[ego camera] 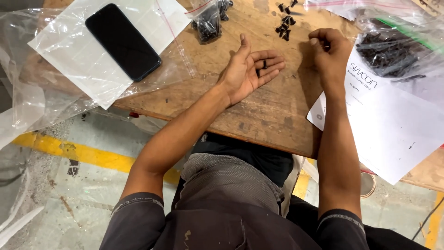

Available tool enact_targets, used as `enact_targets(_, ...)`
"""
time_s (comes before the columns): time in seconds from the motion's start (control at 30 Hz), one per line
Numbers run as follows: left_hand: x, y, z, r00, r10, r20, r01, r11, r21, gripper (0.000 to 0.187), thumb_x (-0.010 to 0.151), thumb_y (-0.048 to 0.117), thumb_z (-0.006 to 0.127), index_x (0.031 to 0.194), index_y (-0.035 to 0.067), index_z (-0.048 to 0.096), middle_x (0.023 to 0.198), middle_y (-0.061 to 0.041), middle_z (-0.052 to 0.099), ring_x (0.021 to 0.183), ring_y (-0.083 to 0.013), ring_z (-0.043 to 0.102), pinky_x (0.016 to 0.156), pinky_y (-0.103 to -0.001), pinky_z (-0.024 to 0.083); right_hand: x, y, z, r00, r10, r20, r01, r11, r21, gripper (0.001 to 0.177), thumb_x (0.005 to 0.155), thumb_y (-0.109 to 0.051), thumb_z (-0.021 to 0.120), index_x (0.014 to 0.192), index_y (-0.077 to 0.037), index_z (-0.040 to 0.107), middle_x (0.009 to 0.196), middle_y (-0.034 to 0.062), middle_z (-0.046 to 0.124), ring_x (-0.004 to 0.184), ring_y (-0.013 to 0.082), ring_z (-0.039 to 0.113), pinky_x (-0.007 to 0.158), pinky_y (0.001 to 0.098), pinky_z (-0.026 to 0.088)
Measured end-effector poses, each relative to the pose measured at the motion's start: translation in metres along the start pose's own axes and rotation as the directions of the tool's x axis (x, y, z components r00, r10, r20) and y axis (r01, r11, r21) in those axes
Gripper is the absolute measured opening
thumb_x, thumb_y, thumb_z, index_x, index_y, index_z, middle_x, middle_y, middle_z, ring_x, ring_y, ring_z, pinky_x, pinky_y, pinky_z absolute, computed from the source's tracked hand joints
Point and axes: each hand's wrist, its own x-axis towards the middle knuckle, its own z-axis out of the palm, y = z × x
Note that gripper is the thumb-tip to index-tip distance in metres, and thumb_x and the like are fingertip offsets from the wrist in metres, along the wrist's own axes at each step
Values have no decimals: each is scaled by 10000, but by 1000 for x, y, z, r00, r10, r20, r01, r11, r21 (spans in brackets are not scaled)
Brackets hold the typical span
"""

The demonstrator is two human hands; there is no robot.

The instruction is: Sorting and counting small black plastic screws or rivets on a workbench.

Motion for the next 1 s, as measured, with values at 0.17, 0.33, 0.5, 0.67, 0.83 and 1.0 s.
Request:
enact_targets(0.17,-1,2,4,1000,-19,17,19,1000,-5,1034,963,738,152,1470,-132,385,1464,-322,502,1399,-367,522,1164,-420,469,-16,-55,5,965,8,263,-136,873,469,133,1046,65,673,1153,0,720,1098,55,691,920,121,649,811,265,557)
enact_targets(0.33,-3,5,9,999,-31,28,30,1000,6,1011,982,703,121,1508,-149,262,1506,-365,436,1430,-387,486,1195,-421,444,2,-53,12,1000,5,-20,-4,998,55,194,1030,32,667,1207,3,741,1101,96,721,928,147,696,787,278,555)
enact_targets(0.5,-3,7,10,999,-30,31,30,1000,10,1021,991,686,125,1517,-179,259,1509,-370,411,1426,-404,474,1191,-426,446,21,-46,31,984,-156,82,168,971,-171,222,955,22,714,1173,9,756,1109,154,684,939,243,658,775,345,569)
enact_targets(0.67,-2,5,7,998,-40,52,41,999,-20,1036,988,702,120,1536,-172,208,1535,-371,378,1463,-389,424,1204,-427,416,32,-52,59,936,-346,63,345,870,-351,109,868,-17,781,976,-25,794,993,171,692,954,373,603,773,451,553)
enact_targets(0.83,2,7,4,999,-44,7,44,999,-30,1075,945,744,213,1539,-152,200,1535,-332,380,1420,-378,458,1186,-431,431,40,-43,63,931,-352,92,361,861,-359,94,889,-7,761,978,-28,780,928,181,689,923,386,613,753,464,535)
enact_targets(1.0,2,8,6,998,-57,17,58,994,-93,1086,949,760,239,1517,-166,252,1487,-306,449,1382,-359,500,1172,-430,429,40,-71,30,975,-205,85,213,972,-102,154,876,12,737,1027,-5,766,926,162,715,831,305,667,731,412,534)
